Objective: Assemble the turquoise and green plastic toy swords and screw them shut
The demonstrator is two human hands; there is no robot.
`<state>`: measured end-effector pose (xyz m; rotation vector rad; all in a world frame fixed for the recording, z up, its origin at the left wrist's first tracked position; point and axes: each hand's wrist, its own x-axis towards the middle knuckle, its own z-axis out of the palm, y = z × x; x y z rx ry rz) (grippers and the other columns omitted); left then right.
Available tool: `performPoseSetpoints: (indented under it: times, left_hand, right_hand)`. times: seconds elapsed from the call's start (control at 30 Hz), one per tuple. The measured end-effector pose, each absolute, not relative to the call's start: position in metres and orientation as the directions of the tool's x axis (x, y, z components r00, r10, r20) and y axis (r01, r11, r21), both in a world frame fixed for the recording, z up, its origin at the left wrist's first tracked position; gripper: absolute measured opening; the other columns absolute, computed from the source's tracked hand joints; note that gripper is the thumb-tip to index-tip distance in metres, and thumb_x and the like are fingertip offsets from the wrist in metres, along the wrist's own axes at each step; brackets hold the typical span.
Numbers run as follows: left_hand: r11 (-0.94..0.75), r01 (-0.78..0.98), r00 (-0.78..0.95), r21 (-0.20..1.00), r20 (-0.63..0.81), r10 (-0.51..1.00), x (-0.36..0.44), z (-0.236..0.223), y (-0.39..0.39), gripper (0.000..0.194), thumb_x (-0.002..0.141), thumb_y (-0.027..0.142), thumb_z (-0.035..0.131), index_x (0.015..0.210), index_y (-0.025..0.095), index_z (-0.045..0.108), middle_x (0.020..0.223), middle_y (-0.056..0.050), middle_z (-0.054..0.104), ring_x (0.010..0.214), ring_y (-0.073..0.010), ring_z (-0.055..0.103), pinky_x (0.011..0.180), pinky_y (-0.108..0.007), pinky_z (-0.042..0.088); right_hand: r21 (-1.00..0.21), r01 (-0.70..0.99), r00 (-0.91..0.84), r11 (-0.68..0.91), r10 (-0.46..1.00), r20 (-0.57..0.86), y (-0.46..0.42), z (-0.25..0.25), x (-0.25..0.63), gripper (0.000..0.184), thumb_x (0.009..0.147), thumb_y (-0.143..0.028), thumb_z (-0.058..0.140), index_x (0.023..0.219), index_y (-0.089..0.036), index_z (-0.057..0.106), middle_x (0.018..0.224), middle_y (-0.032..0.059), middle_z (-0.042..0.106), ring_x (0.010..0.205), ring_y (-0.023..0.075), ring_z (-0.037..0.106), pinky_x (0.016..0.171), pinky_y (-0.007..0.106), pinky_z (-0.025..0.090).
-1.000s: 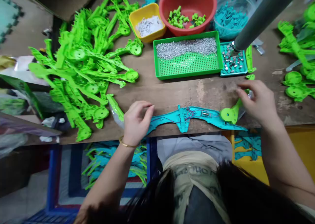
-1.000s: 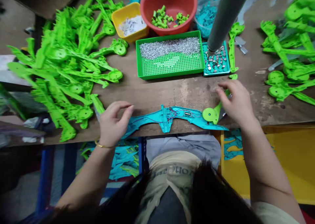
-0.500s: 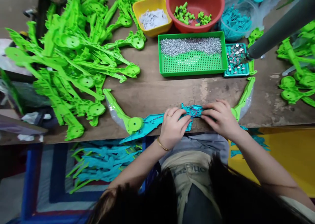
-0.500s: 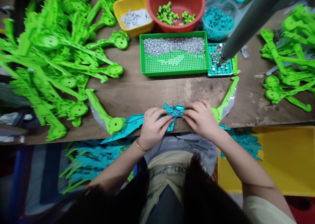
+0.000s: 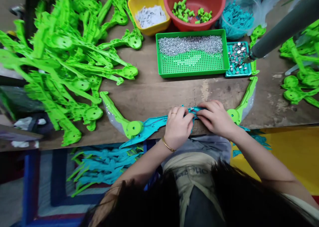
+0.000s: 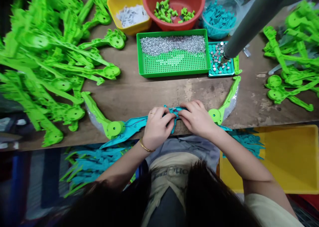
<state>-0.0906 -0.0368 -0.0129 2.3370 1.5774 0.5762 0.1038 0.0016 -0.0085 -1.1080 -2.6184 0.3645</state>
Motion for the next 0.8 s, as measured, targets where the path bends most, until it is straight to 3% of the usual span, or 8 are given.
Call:
performPoseSetpoints:
  times: [0.1, 0.27, 0.4, 0.63, 0.8]
  left_hand:
    - [-0.388, 0.798, 0.337, 0.461, 0.192, 0.922, -0.091, -0.017, -0.036, 0.015, 0.091, 0.021, 0.055, 0.093, 0.018, 0.07, 0.09, -0.007, 0.06, 0.09, -0.0229, 0.051, 0.082, -0.037, 0.044]
    - [-0.4, 0.759, 0.338, 0.513, 0.216, 0.916, -0.094, -0.021, -0.035, 0.016, 0.092, 0.019, 0.055, 0.093, 0.017, 0.07, 0.09, -0.007, 0.059, 0.091, -0.0219, 0.051, 0.083, -0.036, 0.045]
    - [-0.404, 0.738, 0.33, 0.54, 0.233, 0.915, -0.095, -0.022, -0.035, 0.016, 0.093, 0.02, 0.054, 0.092, 0.018, 0.07, 0.089, -0.006, 0.059, 0.089, -0.0208, 0.05, 0.083, -0.035, 0.044]
    - [-0.399, 0.732, 0.321, 0.552, 0.236, 0.917, -0.095, -0.023, -0.035, 0.017, 0.092, 0.018, 0.054, 0.093, 0.018, 0.071, 0.09, -0.007, 0.06, 0.09, -0.0206, 0.051, 0.084, -0.035, 0.045]
    - [-0.408, 0.722, 0.327, 0.558, 0.245, 0.913, -0.095, -0.023, -0.035, 0.018, 0.093, 0.02, 0.053, 0.094, 0.017, 0.071, 0.089, -0.007, 0.059, 0.089, -0.0206, 0.051, 0.083, -0.035, 0.045]
  right_hand:
    - [-0.395, 0.628, -0.701, 0.67, 0.708, 0.087, 0.005, -0.006, 0.11, 0.023, 0.095, -0.025, 0.051, 0.107, -0.022, 0.07, 0.123, 0.0102, 0.063, 0.109, 0.0255, 0.055, 0.094, 0.042, 0.043]
    - [-0.368, 0.594, -0.775, 0.716, 0.631, -0.024, 0.013, 0.003, 0.105, 0.026, 0.098, -0.027, 0.045, 0.107, -0.02, 0.068, 0.131, 0.0105, 0.059, 0.115, 0.0272, 0.052, 0.098, 0.045, 0.042]
    - [-0.385, 0.577, -0.787, 0.721, 0.616, -0.027, 0.016, 0.006, 0.102, 0.029, 0.1, -0.024, 0.039, 0.107, -0.012, 0.065, 0.131, 0.0146, 0.059, 0.116, 0.0259, 0.052, 0.1, 0.043, 0.041]
    - [-0.404, 0.494, -0.852, 0.77, 0.521, -0.051, 0.027, 0.01, 0.112, 0.024, 0.097, -0.029, 0.047, 0.108, -0.023, 0.067, 0.134, 0.0081, 0.059, 0.119, 0.0262, 0.051, 0.099, 0.044, 0.041]
    - [-0.383, 0.474, -0.865, 0.793, 0.5, -0.037, 0.028, 0.009, 0.108, 0.024, 0.097, -0.023, 0.045, 0.109, -0.017, 0.064, 0.133, 0.012, 0.058, 0.116, 0.0253, 0.052, 0.098, 0.043, 0.042]
